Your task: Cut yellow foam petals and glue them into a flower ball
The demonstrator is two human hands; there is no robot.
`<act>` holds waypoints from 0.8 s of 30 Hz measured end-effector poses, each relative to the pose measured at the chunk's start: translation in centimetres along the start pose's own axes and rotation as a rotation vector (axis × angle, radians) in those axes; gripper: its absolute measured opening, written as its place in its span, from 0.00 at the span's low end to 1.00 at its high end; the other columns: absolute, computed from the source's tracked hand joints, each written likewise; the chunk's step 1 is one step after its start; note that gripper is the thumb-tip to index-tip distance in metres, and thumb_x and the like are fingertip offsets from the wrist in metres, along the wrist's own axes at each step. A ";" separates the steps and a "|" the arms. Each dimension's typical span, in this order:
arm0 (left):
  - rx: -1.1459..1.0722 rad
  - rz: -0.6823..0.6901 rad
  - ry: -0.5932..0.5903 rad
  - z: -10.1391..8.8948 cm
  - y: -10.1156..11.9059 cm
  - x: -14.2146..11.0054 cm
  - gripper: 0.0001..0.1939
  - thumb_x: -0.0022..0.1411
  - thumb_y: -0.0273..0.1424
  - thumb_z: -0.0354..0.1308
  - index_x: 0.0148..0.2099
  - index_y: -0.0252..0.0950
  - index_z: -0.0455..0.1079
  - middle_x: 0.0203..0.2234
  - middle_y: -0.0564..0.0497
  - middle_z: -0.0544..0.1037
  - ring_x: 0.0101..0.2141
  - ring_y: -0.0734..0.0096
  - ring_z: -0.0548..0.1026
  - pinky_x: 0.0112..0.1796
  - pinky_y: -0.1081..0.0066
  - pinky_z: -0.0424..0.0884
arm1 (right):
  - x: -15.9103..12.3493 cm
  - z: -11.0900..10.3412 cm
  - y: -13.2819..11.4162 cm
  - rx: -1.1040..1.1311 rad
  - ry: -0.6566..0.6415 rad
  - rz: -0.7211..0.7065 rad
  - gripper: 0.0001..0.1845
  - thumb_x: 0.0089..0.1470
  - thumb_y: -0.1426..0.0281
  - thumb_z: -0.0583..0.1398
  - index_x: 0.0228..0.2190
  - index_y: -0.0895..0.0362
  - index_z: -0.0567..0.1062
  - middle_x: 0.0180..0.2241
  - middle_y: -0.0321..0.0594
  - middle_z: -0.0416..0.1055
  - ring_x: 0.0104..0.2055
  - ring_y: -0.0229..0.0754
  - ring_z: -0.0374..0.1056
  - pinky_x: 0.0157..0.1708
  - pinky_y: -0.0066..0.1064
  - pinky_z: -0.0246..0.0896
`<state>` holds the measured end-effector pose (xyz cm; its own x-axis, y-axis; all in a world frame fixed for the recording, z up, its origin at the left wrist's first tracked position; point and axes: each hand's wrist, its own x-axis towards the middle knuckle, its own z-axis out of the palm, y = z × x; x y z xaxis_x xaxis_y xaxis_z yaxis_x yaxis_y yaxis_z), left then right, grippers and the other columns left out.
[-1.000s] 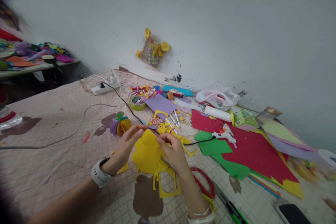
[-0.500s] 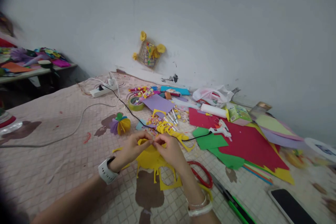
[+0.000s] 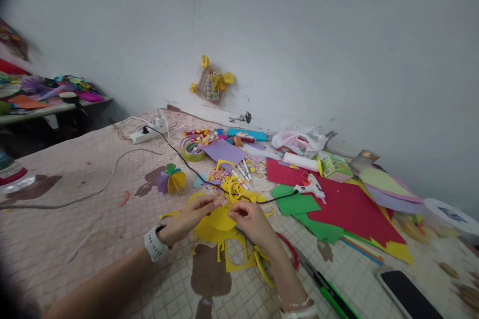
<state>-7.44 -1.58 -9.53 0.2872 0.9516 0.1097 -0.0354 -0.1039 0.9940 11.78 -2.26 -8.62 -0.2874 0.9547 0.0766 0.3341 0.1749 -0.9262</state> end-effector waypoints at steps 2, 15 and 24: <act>-0.014 -0.026 -0.045 0.4 -0.2 -0.3 0.13 0.55 0.40 0.58 0.27 0.36 0.73 0.21 0.53 0.73 0.25 0.71 0.68 0.27 0.74 0.64 | -0.9 0.4 0.9 0.041 0.001 0.026 0.09 0.49 0.65 0.61 0.27 0.57 0.78 0.26 0.38 0.76 0.30 0.43 0.70 0.31 0.32 0.64; -0.053 -0.137 -0.048 -0.5 -1.1 0.4 0.14 0.52 0.41 0.62 0.28 0.34 0.71 0.21 0.53 0.73 0.22 0.73 0.69 0.24 0.75 0.64 | -1.8 1.1 2.9 0.184 0.248 0.076 0.15 0.53 0.58 0.58 0.30 0.57 0.76 0.29 0.40 0.74 0.30 0.43 0.69 0.30 0.32 0.66; 0.006 -0.058 0.249 -1.7 -1.1 1.4 0.17 0.49 0.43 0.63 0.24 0.36 0.64 0.18 0.57 0.67 0.20 0.76 0.66 0.24 0.76 0.63 | -2.5 1.4 2.4 0.074 0.110 0.091 0.08 0.48 0.69 0.62 0.32 0.54 0.80 0.28 0.39 0.79 0.31 0.45 0.73 0.31 0.34 0.66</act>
<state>-8.62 0.37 -10.51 0.0438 0.9979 0.0485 -0.0200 -0.0476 0.9987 12.00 -4.57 -11.56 -0.1577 0.9871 0.0268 0.2858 0.0716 -0.9556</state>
